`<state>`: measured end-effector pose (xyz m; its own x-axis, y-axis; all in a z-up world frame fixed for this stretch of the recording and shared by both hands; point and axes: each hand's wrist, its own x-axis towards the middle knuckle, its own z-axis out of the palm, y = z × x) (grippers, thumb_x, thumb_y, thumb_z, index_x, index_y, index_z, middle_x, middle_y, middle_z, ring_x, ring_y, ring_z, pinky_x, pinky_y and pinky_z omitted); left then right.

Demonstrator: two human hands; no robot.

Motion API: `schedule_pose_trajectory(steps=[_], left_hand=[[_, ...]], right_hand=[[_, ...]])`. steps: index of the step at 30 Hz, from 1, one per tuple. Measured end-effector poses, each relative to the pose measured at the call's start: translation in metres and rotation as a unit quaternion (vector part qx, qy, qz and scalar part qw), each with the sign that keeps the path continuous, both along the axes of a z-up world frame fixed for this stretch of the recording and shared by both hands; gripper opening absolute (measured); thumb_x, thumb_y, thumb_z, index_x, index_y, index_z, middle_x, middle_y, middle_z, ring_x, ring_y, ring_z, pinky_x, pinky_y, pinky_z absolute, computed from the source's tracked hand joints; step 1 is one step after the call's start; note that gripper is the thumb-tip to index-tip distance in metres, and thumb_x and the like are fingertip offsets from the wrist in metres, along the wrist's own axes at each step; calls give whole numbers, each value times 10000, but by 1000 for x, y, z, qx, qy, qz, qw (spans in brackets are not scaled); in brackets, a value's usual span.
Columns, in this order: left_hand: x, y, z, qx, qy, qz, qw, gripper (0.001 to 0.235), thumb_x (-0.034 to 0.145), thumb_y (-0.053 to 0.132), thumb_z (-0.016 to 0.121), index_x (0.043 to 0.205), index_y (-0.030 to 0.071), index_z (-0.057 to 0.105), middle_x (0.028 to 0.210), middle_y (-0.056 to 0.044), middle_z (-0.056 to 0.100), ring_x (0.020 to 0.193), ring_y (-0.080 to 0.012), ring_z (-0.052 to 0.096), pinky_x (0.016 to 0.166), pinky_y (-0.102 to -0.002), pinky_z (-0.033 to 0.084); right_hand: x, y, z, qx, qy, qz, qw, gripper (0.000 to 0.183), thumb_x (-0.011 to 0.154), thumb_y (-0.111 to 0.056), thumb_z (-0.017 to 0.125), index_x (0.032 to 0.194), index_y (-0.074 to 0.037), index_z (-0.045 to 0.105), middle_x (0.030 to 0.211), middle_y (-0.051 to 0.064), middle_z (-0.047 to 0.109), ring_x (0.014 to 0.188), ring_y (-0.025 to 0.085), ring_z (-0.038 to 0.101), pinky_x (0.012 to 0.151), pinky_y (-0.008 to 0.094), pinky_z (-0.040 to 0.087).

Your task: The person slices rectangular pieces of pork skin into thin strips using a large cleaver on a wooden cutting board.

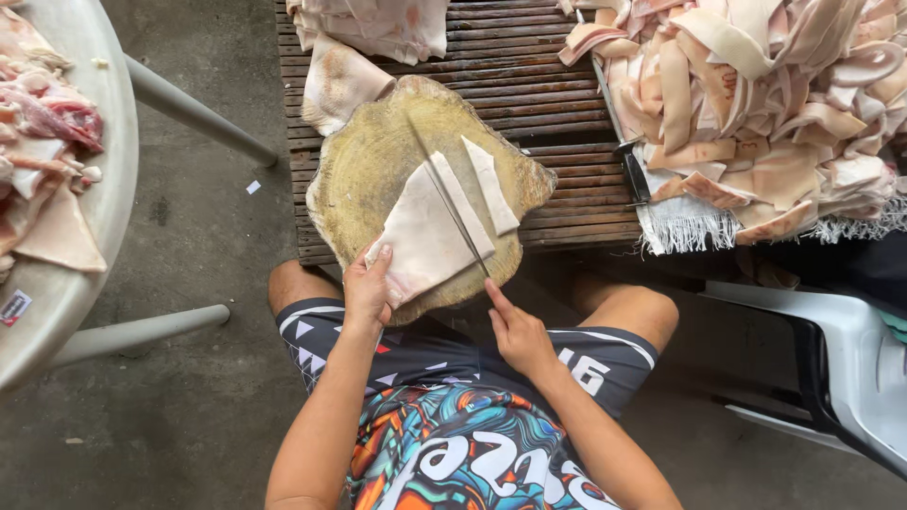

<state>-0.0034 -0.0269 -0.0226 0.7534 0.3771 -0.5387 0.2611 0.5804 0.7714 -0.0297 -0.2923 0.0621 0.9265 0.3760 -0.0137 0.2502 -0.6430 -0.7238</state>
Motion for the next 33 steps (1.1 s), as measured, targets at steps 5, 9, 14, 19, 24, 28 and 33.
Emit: schedule_pose_trajectory(steps=[5,9,14,19,24,28,33], left_hand=[[-21,2,-8,39,14,-22,999,379,955,72,659,1306,-66,630,1211,-144,712,1059,-208,688,935,-340,567],[11,3,-6,11,1,-2,1000,350,971,103,661,1278,-64,632,1165,-141,728,1015,-211,699,902,-350,579],[19,-1,-1,-51,-1,-29,998,342,963,90,661,1269,-59,634,1126,-138,730,956,-209,709,858,-362,598],[10,1,8,-9,-15,-39,999,332,961,37,654,1281,-52,664,1127,-119,740,954,-186,710,852,-316,589],[-6,16,25,8,63,-42,997,283,955,59,643,1226,-19,667,1044,-112,739,837,-173,728,679,-336,628],[-9,16,26,38,73,-67,994,272,998,96,676,1235,-36,693,1007,-101,725,737,-151,645,576,-318,573],[-1,17,31,10,79,-55,995,266,967,117,660,1194,-22,653,987,-91,746,793,-160,733,605,-327,634]], right_hand=[[-27,-21,-22,59,71,-29,995,582,1013,-174,559,1576,-211,417,961,236,696,832,405,688,746,455,539],[7,-20,-18,54,88,-51,993,599,993,-168,577,1568,-213,417,815,198,689,751,357,712,727,394,556],[-2,-8,-5,80,89,-55,991,568,1002,-155,581,1548,-234,444,737,160,659,637,309,665,671,354,553],[2,11,-9,88,-47,22,995,560,1042,-154,594,1579,-232,452,929,145,711,804,291,691,730,340,545],[5,14,14,110,163,-15,980,589,1019,-151,586,1576,-256,427,670,74,623,583,176,596,642,300,540],[2,-15,65,228,91,21,969,600,1031,-84,552,1590,-221,380,684,22,585,557,115,540,545,264,499],[-1,-23,82,457,-139,123,870,495,1166,-102,415,1614,-313,427,870,91,568,683,150,565,654,274,536]])
